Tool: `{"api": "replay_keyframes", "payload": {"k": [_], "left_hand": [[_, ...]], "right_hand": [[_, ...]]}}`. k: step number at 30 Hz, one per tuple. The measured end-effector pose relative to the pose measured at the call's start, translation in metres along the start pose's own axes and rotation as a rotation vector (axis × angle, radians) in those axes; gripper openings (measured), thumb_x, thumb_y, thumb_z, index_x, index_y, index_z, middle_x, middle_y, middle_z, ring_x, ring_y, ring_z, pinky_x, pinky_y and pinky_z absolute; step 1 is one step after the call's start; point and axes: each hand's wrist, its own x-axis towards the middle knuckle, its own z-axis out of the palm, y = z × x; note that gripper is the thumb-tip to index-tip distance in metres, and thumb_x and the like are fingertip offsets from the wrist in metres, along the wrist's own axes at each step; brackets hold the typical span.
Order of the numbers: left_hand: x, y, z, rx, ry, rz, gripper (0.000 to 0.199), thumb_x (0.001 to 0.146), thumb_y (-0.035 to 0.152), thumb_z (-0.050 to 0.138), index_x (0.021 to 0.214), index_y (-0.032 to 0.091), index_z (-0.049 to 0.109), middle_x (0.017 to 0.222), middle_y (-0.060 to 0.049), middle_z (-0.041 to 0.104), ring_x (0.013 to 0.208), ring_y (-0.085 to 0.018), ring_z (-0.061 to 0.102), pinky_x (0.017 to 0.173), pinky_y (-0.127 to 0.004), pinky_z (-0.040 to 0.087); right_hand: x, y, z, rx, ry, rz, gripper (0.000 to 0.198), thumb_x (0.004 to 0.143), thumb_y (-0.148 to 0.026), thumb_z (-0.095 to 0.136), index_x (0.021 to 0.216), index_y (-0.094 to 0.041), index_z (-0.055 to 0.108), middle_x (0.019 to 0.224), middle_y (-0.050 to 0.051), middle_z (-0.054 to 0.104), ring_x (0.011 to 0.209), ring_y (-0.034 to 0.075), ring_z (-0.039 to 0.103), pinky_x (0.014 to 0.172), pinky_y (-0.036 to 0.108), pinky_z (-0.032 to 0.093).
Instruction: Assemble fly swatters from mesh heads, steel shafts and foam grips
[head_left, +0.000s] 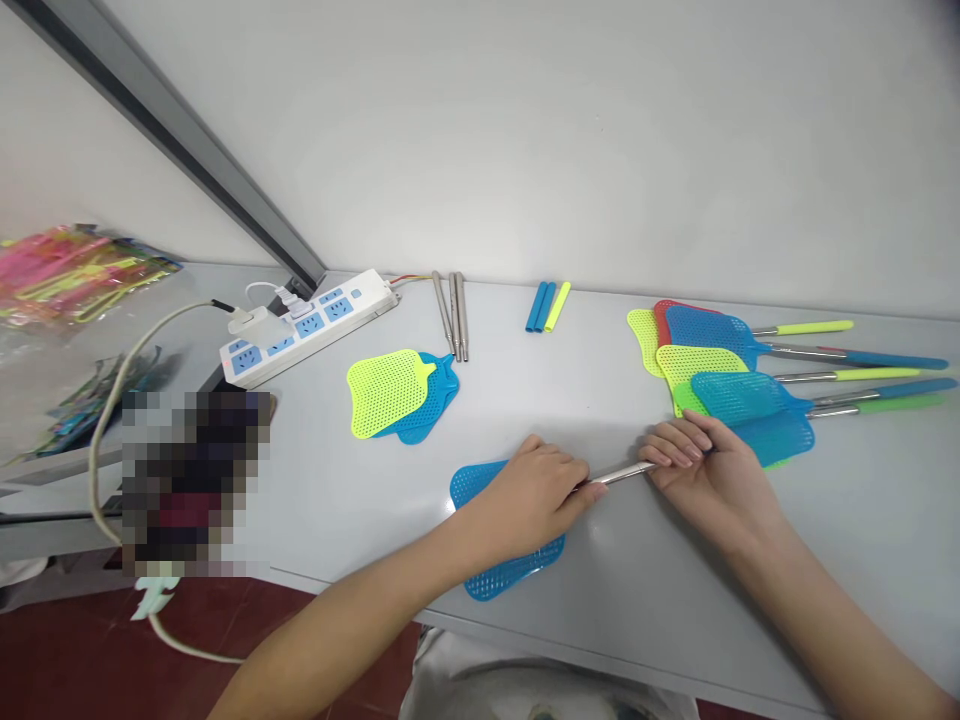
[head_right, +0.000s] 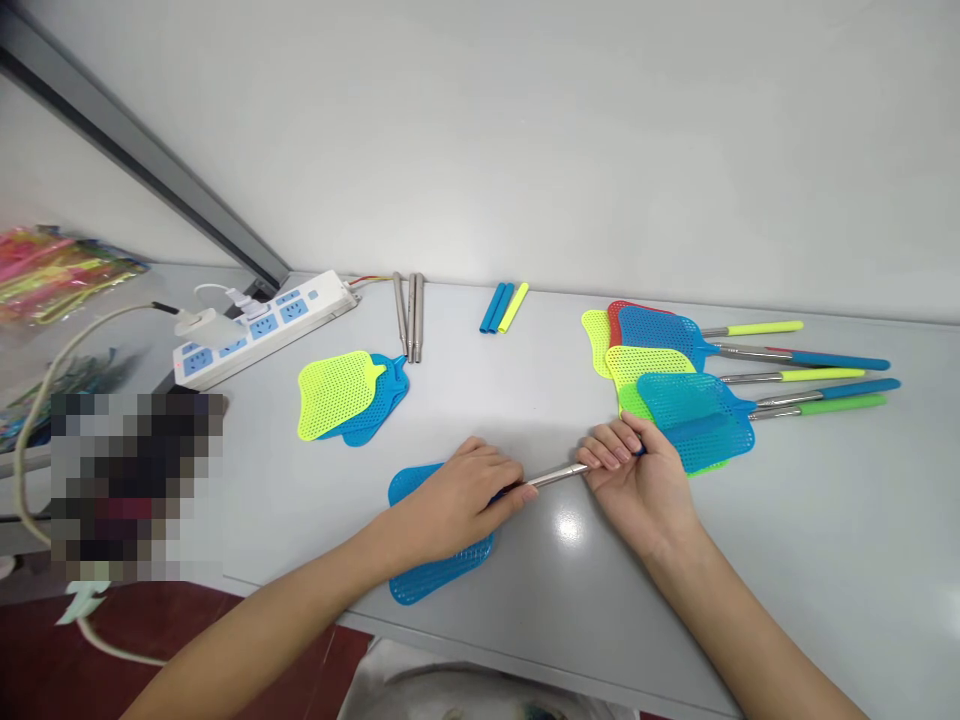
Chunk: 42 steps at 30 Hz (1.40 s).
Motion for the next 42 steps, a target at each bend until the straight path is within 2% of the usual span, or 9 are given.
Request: {"api": "replay_keyframes", "payload": {"k": [42], "left_hand": [[0.0002,0.0001,-0.0019,-0.038,-0.016,-0.003,0.034,0.09,0.034,0.026,0.069,0.017,0.047,0.066,0.0,0.054,0.066,-0.013,0.047,0.072,-0.029,0.031]], "right_hand": [[0.0005,-0.0007,0.0004,0.004,0.004,0.018,0.036,0.074,-0.014,0.049,0.054,-0.019,0.02,0.046,-0.007,0.023,0.04,0.007,0.029,0.042,0.022,0.036]]}}
